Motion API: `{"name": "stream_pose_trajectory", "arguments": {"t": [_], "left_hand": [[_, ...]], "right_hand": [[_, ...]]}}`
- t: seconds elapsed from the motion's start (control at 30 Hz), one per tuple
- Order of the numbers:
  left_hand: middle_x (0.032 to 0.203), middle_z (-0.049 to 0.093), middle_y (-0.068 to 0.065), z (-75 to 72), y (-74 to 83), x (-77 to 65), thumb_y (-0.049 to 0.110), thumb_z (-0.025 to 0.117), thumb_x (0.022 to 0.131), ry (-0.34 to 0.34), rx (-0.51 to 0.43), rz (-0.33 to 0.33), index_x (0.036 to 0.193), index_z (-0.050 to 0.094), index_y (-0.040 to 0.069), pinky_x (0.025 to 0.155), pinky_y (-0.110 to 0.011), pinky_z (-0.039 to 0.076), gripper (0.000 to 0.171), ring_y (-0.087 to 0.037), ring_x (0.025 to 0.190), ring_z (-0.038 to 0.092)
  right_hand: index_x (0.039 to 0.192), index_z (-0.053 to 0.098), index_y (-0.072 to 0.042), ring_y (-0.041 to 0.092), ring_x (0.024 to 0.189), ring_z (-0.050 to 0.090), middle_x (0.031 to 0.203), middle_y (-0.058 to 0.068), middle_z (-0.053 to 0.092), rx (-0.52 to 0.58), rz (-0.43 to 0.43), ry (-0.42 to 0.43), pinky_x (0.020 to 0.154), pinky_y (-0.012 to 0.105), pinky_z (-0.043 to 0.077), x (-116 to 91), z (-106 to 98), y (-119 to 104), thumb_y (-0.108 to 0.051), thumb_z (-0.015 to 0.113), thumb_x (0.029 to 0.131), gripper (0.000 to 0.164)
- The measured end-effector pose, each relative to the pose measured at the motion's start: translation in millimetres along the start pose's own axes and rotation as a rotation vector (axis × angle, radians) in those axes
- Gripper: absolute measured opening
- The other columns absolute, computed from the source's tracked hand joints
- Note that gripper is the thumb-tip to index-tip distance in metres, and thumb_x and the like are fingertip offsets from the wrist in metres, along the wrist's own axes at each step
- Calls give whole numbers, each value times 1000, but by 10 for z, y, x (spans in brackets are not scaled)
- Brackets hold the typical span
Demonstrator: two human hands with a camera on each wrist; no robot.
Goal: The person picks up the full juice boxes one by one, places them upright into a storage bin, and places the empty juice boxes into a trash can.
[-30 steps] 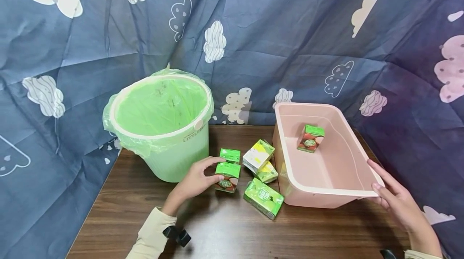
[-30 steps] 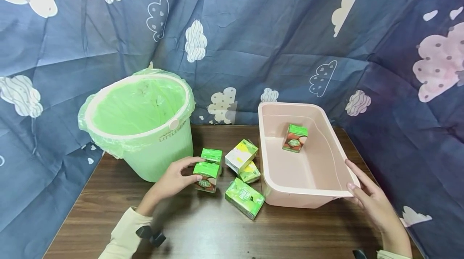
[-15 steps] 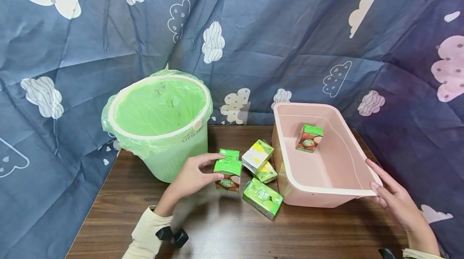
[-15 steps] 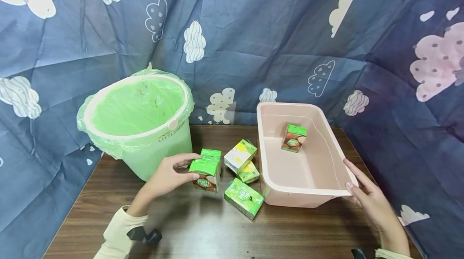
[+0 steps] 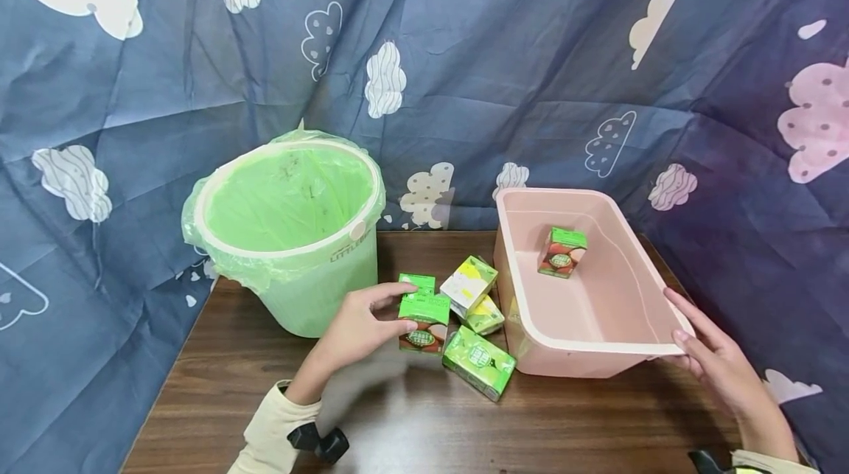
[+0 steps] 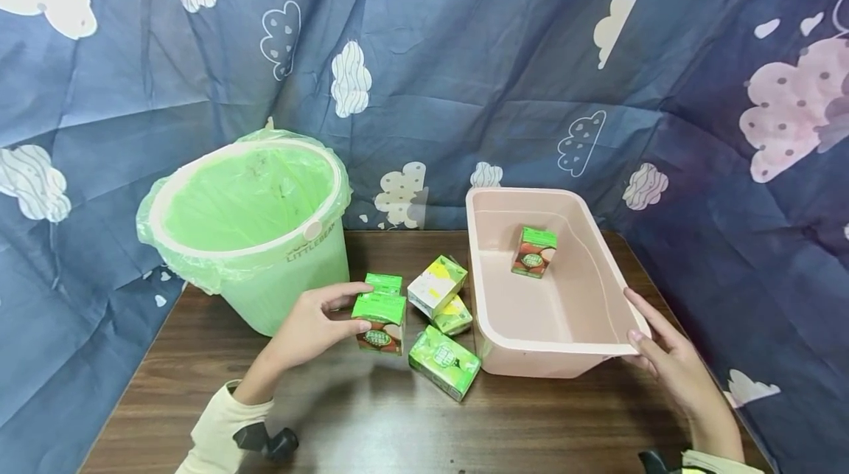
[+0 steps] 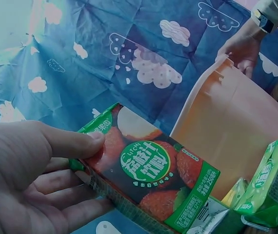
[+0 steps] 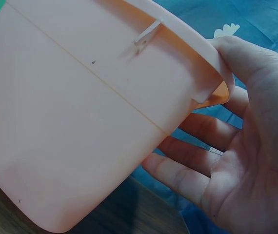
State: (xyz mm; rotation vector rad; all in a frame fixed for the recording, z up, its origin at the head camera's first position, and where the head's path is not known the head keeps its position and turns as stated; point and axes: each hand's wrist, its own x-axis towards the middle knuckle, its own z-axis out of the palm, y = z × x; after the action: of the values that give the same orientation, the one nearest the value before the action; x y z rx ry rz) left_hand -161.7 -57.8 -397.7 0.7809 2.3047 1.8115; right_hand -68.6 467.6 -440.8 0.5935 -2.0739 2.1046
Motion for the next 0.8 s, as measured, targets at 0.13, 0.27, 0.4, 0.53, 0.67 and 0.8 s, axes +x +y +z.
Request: {"name": "stream_pose_trajectory", "arguments": {"t": [0.13,0.27,0.4,0.53,0.67,0.8], "left_hand": [[126,69,-11,20,-16,-7,10,84,83,6,24,10,127,70,8,86,-29,56,46,-21,109,69],[126,69,-11,35,-9,-5,9,84,83,12,16,11,127,70,7,86,-28,57,46,-21,108,70],[123,70,-11,61,49,24,9,84,82,4,-10,14,127,70,7,82,-29,58,47,-23,106,71],[120,72,-9,97,134,78,9,85,82,-20,-17,25,126,71,10,82,-29,58,46,-23,106,71],[116,73,-4,132,234,172,10,85,82,-62,-14,35,125,72,14,80,-31,59,45,-21,104,71],[114,73,0,169,358,315,10,85,83,-108,0,50,123,73,17,78,-32,60,42,-17,101,71]], "right_hand": [[158,16,5,9,104,69,142,1,48,-10,7,11,78,24,58,6,-9,-26,18,28,102,60],[159,15,5,11,108,68,147,0,44,-18,12,5,81,25,57,16,-17,-40,18,29,102,60],[159,15,5,10,104,69,145,1,43,-25,11,15,79,23,57,25,-26,-43,17,30,102,59],[159,16,5,9,106,68,144,0,45,-29,15,22,80,23,57,4,-24,-28,16,30,102,59],[159,17,4,8,108,67,144,0,45,-33,19,27,80,24,57,-17,-9,-1,16,31,102,59],[158,16,5,10,109,67,147,0,43,-29,11,30,81,25,58,-15,4,24,16,30,102,59]]}}
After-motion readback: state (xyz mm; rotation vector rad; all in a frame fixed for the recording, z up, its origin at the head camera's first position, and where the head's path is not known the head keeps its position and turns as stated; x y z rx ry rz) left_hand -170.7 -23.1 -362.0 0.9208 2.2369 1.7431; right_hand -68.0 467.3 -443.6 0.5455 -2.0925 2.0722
